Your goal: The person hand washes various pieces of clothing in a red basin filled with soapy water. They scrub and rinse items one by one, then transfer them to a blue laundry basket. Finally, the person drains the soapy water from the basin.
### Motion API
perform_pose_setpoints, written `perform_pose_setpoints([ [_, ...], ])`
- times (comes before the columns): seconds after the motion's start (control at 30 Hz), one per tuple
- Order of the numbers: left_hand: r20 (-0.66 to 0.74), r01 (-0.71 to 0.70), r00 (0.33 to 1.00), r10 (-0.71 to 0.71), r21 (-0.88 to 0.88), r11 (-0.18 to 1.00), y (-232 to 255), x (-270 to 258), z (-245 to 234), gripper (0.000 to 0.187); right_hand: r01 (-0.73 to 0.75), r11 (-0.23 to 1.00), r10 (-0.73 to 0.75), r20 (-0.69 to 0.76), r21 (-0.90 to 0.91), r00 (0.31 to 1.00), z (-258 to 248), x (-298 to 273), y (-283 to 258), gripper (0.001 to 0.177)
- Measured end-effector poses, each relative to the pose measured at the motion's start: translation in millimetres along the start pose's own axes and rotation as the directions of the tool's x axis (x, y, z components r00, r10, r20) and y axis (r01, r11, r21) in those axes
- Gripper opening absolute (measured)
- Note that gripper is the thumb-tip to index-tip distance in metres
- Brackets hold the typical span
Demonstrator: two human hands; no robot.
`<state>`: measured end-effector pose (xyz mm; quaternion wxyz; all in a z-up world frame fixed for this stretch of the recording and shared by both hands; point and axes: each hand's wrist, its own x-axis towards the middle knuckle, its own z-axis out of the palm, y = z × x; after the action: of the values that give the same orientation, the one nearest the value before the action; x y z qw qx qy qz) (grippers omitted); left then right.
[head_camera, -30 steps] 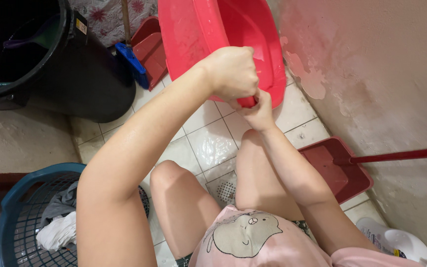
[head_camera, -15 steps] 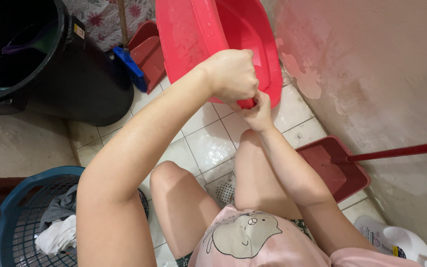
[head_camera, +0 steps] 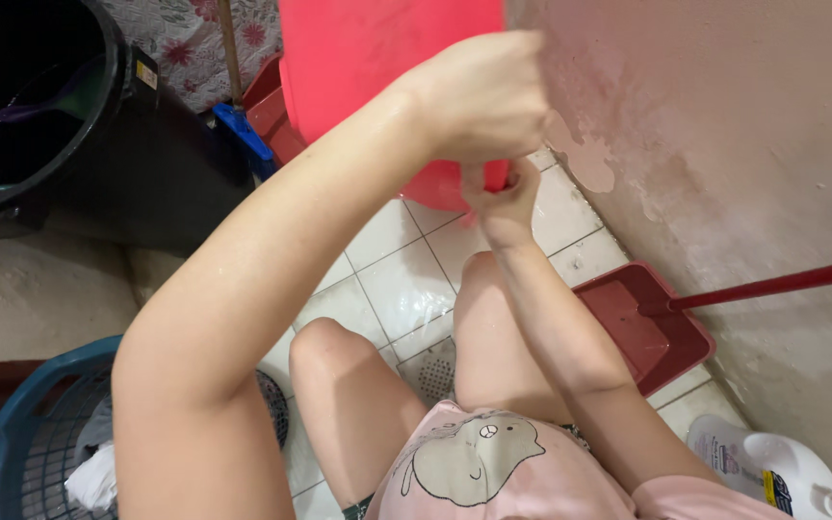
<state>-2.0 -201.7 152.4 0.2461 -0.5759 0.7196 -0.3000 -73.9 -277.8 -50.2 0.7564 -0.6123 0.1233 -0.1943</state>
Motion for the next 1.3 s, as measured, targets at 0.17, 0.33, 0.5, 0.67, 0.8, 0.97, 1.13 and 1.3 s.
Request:
perform_pose_setpoints([
  [0.17, -0.101, 0.101, 0.991, -0.084, 0.179, 0.979, 6.3, 14.5, 0.6, 0.011, 0.268, 0.927, -0.259, -0.069, 0.261, 0.963, 6.1, 0.8, -3.8, 0.035],
  [0.33, -0.019, 0.204, 0.979, -0.203, 0.118, 0.972, 3.7, 7.3, -6.9, 0.01, 0.317, 0.894, -0.317, -0.053, 0.315, 0.947, 22.7, 8.0, 5.1, 0.046],
  [0.5, 0.016, 0.452, 0.883, -0.469, -0.297, 0.841, 13.1, -18.9, -20.0, 0.04, 0.233, 0.912, -0.266, 0.054, 0.337, 0.962, 39.0, 11.7, 4.9, 0.043],
  [0.67, 0.032, 0.771, 0.301, -0.953, -0.596, 0.223, 34.9, -40.8, -7.5, 0.067, 0.267, 0.896, -0.335, 0.145, 0.354, 0.931, 75.1, -13.6, -1.4, 0.055],
  [0.8, -0.143, 0.836, 0.047, -0.989, -0.536, 0.117, 34.5, -61.4, 6.8, 0.092, 0.277, 0.899, -0.364, 0.225, 0.341, 0.904, 100.2, -35.9, 1.4, 0.056],
  [0.97, -0.098, 0.898, 0.042, -0.994, -0.433, 0.081, 39.8, -82.9, 9.0, 0.071, 0.23, 0.926, -0.335, 0.366, 0.301, 0.868, 103.7, -43.7, 13.3, 0.065],
  [1.13, -0.12, 0.877, 0.066, -0.991, -0.466, 0.115, 48.6, -90.4, 1.2, 0.057, 0.058, 0.922, -0.252, 0.483, 0.382, 0.839, 103.8, -46.4, 47.1, 0.059],
  [1.3, -0.009, 0.837, 0.062, -0.998, -0.544, 0.057, 66.5, -99.1, -6.2, 0.05, -0.068, 0.959, 0.006, 0.218, 0.276, 0.976, 89.6, -51.2, 129.1, 0.062],
])
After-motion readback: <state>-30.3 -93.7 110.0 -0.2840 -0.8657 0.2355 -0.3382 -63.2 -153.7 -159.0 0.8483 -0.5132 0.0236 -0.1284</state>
